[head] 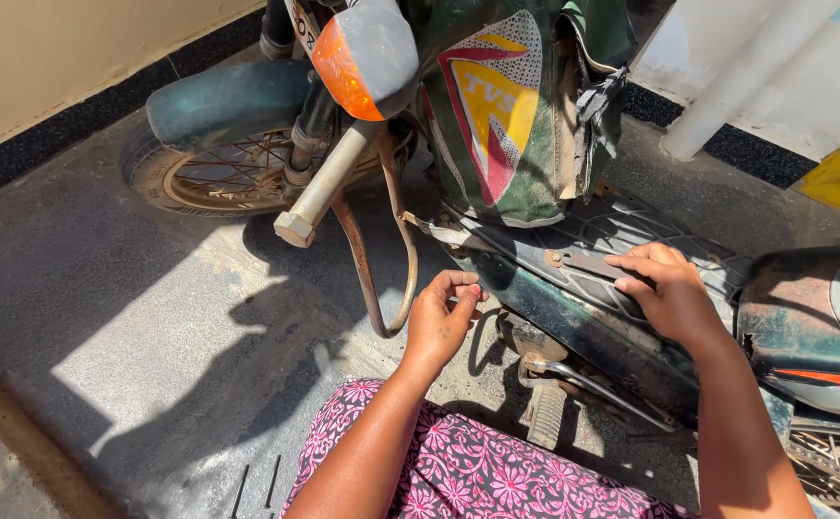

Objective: The person uses a wrench to loosen and remove bolts from the motorcycle's side cover. After removing the cover, they place it on the ground and then adjust the rear suspension spring by hand.

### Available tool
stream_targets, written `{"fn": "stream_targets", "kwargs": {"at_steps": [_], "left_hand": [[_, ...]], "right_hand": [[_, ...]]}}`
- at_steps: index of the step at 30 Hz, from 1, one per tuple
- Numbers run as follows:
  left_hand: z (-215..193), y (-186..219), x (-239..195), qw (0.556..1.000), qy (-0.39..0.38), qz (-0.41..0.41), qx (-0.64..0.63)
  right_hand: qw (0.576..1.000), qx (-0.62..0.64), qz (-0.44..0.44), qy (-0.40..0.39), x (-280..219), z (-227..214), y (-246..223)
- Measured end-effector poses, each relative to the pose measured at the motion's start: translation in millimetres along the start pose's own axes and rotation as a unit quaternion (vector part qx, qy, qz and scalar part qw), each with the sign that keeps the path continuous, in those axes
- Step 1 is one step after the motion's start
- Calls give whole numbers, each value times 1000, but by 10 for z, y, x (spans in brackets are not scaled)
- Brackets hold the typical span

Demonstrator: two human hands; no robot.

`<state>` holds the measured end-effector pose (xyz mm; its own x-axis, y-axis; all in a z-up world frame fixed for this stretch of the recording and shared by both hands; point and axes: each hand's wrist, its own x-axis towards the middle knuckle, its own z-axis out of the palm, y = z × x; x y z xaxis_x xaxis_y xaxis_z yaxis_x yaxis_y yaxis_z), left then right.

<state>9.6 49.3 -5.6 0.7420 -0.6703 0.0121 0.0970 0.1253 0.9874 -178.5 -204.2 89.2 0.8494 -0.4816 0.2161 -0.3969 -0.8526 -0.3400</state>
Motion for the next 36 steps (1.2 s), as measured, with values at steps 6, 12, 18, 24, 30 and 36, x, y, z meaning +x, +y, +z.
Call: {"fn": "stream_targets", "kwargs": {"at_steps": [6, 12, 18, 24, 30, 36], "left_hand": [[-37, 157, -12, 999, -10, -32, 0], [-39, 34, 58, 999, -21, -25, -3], [-39, 17, 67, 999, -22, -24, 12], [-48, 13, 40, 999, -21, -27, -6], [-61, 36, 33, 999, -24, -28, 1], [-8, 123, 22, 999, -25, -26, 22]], "right_hand": [[996, 55, -31, -57, 303, 143, 414], [992, 40, -91, -77, 404, 149, 483], [988, 44, -136, -53, 477, 237, 639], [993, 26, -100, -51, 584, 321, 746], [989, -6, -139, -41, 540, 238, 594], [998, -46, -34, 40, -70, 178, -237]]}}
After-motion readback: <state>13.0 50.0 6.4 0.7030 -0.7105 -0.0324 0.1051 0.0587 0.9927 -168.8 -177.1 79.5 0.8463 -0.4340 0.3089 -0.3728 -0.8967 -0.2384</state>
